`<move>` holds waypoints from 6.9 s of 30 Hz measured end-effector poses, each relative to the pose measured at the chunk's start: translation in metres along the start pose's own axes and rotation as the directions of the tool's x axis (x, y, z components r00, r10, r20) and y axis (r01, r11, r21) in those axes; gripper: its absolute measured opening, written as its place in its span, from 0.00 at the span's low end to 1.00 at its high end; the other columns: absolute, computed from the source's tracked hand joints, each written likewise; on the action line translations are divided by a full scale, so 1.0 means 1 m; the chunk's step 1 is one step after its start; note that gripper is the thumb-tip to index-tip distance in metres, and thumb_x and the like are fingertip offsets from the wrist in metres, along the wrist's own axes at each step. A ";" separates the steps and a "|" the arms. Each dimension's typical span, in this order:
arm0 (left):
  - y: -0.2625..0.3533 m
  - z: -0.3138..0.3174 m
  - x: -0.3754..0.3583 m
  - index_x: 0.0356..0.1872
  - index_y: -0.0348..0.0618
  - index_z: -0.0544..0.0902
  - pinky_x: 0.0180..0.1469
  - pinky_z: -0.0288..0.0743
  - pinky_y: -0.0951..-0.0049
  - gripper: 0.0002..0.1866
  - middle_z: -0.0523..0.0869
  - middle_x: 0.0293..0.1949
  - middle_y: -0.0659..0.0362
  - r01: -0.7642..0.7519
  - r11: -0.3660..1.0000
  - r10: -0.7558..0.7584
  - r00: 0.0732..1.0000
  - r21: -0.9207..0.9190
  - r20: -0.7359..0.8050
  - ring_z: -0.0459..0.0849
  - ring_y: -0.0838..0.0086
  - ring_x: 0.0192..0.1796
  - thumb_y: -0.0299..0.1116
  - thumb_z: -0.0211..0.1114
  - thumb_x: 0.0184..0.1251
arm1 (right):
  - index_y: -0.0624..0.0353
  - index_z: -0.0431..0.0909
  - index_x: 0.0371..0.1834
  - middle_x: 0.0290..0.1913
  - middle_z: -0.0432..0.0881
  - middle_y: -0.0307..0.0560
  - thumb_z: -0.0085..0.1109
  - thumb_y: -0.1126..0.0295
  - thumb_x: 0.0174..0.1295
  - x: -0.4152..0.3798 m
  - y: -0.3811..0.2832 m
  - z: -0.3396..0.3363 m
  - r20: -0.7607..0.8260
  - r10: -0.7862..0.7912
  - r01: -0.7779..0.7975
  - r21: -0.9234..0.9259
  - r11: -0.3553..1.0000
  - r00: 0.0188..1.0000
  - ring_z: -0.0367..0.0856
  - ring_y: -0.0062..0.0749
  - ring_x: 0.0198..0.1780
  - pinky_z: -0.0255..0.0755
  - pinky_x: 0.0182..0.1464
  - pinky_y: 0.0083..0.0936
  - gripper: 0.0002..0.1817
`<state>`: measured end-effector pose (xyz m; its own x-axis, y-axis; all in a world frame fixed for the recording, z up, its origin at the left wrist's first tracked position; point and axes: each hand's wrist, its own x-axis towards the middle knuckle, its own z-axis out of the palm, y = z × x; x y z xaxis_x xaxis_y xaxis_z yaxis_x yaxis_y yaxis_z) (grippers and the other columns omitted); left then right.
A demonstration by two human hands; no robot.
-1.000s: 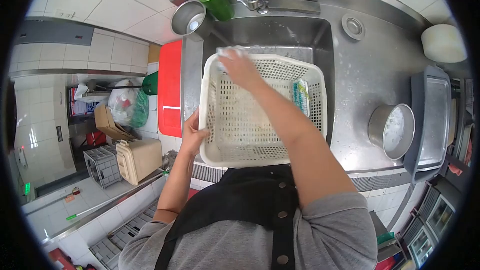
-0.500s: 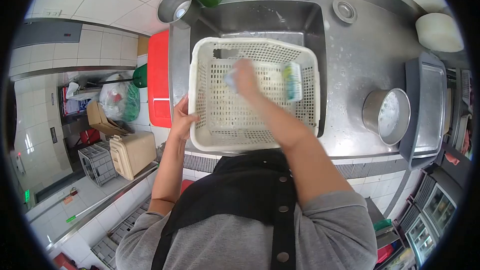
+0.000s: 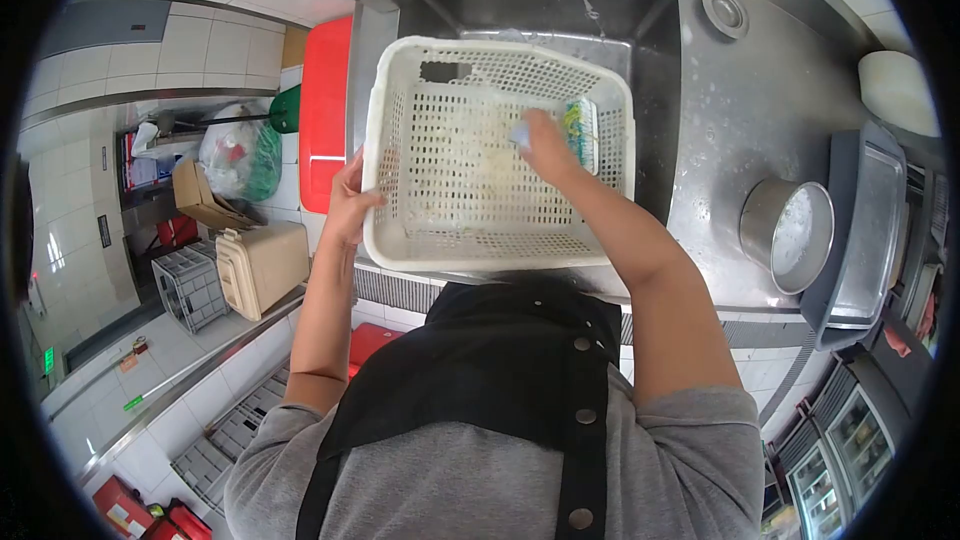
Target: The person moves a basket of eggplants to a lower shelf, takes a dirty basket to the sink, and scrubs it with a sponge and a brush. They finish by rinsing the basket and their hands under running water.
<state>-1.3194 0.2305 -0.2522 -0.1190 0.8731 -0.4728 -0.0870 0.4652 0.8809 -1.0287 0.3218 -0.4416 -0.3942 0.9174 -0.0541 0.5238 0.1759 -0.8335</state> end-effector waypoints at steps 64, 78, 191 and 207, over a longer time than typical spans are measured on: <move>-0.014 0.109 0.098 0.17 0.35 0.80 0.23 0.64 0.73 0.23 0.78 0.16 0.64 -0.279 0.871 0.397 0.884 0.404 -0.245 0.69 0.83 0.21 0.42 0.78 0.59 | 0.60 0.76 0.53 0.51 0.79 0.59 0.67 0.58 0.58 -0.002 -0.085 -0.078 -0.273 -0.087 0.028 -0.210 0.977 0.958 0.74 0.56 0.58 0.64 0.61 0.52 0.23; -0.016 0.100 0.097 0.19 0.41 0.79 0.24 0.60 0.78 0.18 0.76 0.20 0.70 -0.236 0.896 0.347 0.900 0.376 -0.263 0.68 0.87 0.24 0.36 0.77 0.62 | 0.65 0.73 0.61 0.56 0.79 0.65 0.62 0.76 0.53 -0.021 -0.061 -0.065 -0.426 0.030 -0.096 -0.134 0.986 0.904 0.77 0.58 0.61 0.71 0.63 0.45 0.28; -0.008 0.051 0.024 0.39 0.32 0.77 0.42 0.80 0.73 0.18 0.84 0.34 0.57 -0.551 0.803 0.346 0.741 -0.227 -0.575 0.83 0.77 0.36 0.33 0.77 0.62 | 0.58 0.79 0.58 0.47 0.85 0.39 0.68 0.71 0.62 0.103 -0.091 -0.211 -0.015 0.266 -0.159 0.769 0.619 0.964 0.82 0.24 0.47 0.75 0.49 0.22 0.20; 0.026 0.071 0.016 0.25 0.31 0.80 0.23 0.57 0.74 0.24 0.73 0.19 0.69 -0.459 0.854 0.520 0.773 0.244 -0.363 0.64 0.84 0.24 0.43 0.63 0.75 | 0.54 0.78 0.51 0.60 0.71 0.53 0.73 0.62 0.49 0.026 -0.189 -0.117 -0.180 -0.500 0.511 0.020 0.859 0.847 0.66 0.55 0.64 0.60 0.65 0.49 0.25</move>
<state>-1.2530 0.2672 -0.2350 -0.4960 0.8642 0.0847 0.2221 0.0319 0.9745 -1.0495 0.3541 -0.2209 -0.4601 0.7536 0.4694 0.2334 0.6128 -0.7550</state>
